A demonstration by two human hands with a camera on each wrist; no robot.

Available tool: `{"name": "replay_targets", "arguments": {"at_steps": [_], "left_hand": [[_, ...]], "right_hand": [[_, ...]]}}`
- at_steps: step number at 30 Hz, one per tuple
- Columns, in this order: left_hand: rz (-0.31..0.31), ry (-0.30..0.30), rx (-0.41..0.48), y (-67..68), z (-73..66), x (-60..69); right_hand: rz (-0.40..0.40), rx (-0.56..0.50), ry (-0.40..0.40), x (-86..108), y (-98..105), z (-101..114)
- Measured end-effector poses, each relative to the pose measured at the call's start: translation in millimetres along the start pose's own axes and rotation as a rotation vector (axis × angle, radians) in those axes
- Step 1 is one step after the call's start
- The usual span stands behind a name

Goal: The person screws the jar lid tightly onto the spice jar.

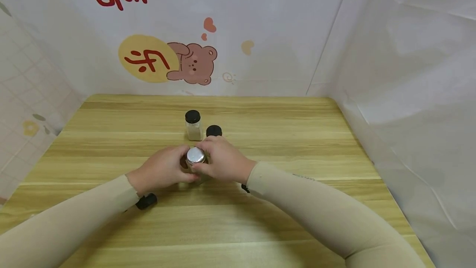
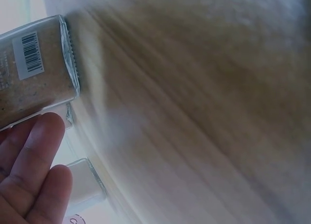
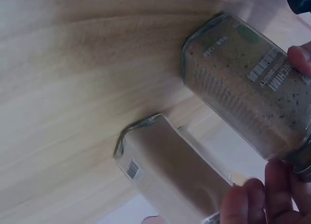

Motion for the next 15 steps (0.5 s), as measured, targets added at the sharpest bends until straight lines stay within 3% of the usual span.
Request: {"name": "replay_targets", "arguments": {"at_steps": [15], "left_hand": [[-0.003, 0.013, -0.017, -2.2, 1.4, -1.2]], "right_hand": [[-0.081, 0.011, -0.129, 4.0, -3.5, 1.1]]}}
Point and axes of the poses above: each hand's wrist, its own x-axis away from the middle knuckle, its own y-axis out of the back of the hand, z = x × y, the point moved 7 cm from there along -x, towards the middle knuckle, and after that the axes turned 2 degrees about y, right-handed, at the moved point
